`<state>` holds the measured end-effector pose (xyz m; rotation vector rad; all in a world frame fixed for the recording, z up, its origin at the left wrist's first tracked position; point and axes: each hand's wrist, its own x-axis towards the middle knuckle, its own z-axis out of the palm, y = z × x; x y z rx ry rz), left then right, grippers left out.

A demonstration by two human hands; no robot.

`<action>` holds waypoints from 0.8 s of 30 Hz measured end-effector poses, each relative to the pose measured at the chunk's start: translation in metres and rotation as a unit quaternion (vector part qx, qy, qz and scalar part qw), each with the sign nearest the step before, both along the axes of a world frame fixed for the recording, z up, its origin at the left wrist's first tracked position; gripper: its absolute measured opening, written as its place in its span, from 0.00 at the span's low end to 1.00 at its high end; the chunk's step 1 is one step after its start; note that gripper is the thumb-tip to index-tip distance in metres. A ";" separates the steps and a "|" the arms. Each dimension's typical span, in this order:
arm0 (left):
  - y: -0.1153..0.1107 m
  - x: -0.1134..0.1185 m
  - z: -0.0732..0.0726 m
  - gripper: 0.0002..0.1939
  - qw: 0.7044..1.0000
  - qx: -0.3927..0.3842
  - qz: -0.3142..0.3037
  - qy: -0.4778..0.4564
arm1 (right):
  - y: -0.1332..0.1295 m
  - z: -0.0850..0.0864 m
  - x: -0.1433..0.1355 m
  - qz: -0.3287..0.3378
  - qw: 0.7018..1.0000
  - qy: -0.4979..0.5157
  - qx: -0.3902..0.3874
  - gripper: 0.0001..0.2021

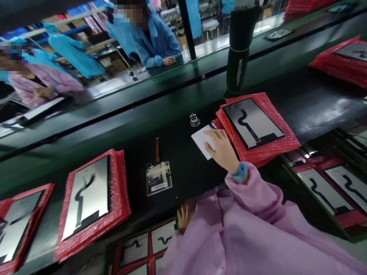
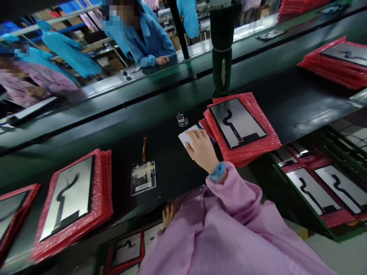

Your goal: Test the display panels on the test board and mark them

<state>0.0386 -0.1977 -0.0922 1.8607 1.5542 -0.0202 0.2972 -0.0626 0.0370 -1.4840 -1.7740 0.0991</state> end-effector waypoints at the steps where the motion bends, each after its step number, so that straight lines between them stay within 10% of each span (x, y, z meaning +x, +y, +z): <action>1: -0.003 -0.003 -0.003 0.26 1.000 0.013 0.009 0.004 | -0.019 -0.002 0.007 -0.021 1.000 -0.010 0.007 0.17; 6: -0.011 -0.006 0.002 0.24 0.999 0.038 0.007 -0.033 | -0.085 -0.019 0.048 -0.203 0.977 -0.068 -0.011 0.20; 11: 0.013 0.016 0.085 0.20 0.970 -0.098 -0.135 -0.174 | -0.100 -0.032 0.074 -0.283 0.957 -0.060 -0.026 0.12; 15: 0.051 0.067 0.133 0.12 0.936 -0.078 -0.121 -0.322 | -0.096 -0.034 0.079 -0.293 0.955 -0.028 -0.028 0.11; 24: 0.119 0.217 0.105 0.16 0.801 -0.213 0.089 -0.552 | -0.113 -0.030 0.085 -0.191 0.979 -0.066 0.020 0.12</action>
